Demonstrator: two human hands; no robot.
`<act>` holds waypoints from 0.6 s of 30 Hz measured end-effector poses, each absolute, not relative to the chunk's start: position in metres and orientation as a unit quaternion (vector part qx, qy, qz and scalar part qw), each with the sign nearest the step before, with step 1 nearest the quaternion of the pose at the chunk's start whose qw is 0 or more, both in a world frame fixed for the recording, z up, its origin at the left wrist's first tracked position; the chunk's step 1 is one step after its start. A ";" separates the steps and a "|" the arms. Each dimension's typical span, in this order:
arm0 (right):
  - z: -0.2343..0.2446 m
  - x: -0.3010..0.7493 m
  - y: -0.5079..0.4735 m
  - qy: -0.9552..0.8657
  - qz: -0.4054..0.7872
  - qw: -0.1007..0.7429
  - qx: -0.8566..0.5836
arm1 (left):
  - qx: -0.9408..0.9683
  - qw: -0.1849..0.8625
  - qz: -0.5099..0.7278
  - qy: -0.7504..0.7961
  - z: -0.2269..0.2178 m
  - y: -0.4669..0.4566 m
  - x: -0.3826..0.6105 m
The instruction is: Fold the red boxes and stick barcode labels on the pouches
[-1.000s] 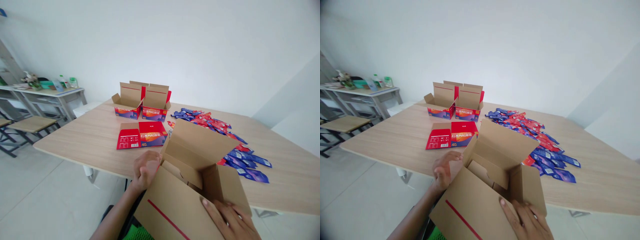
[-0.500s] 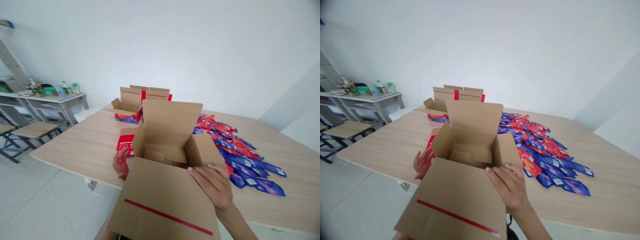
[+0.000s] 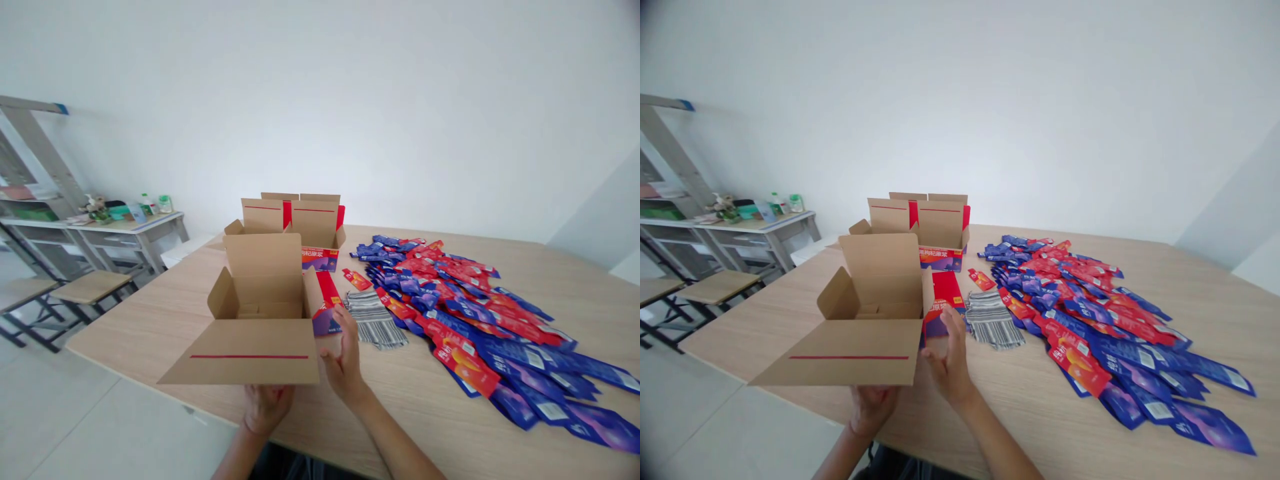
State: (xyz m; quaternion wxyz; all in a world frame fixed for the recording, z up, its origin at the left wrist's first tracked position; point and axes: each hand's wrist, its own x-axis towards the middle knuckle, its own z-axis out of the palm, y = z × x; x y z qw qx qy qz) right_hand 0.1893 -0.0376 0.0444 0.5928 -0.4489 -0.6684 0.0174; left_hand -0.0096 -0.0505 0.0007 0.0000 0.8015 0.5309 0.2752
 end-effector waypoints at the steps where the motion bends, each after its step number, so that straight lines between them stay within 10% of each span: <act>1: 0.036 0.190 -0.038 -0.647 0.029 0.601 -0.469 | 0.797 -0.029 0.271 0.539 -0.006 -0.050 -0.009; 9: -0.011 0.181 -0.010 -0.734 0.055 0.446 -0.509 | 0.712 -0.193 0.296 0.607 0.006 0.013 -0.003; 18: -0.038 0.191 0.012 -0.715 0.058 0.403 -0.569 | 0.655 -0.089 0.205 0.722 0.024 0.085 -0.004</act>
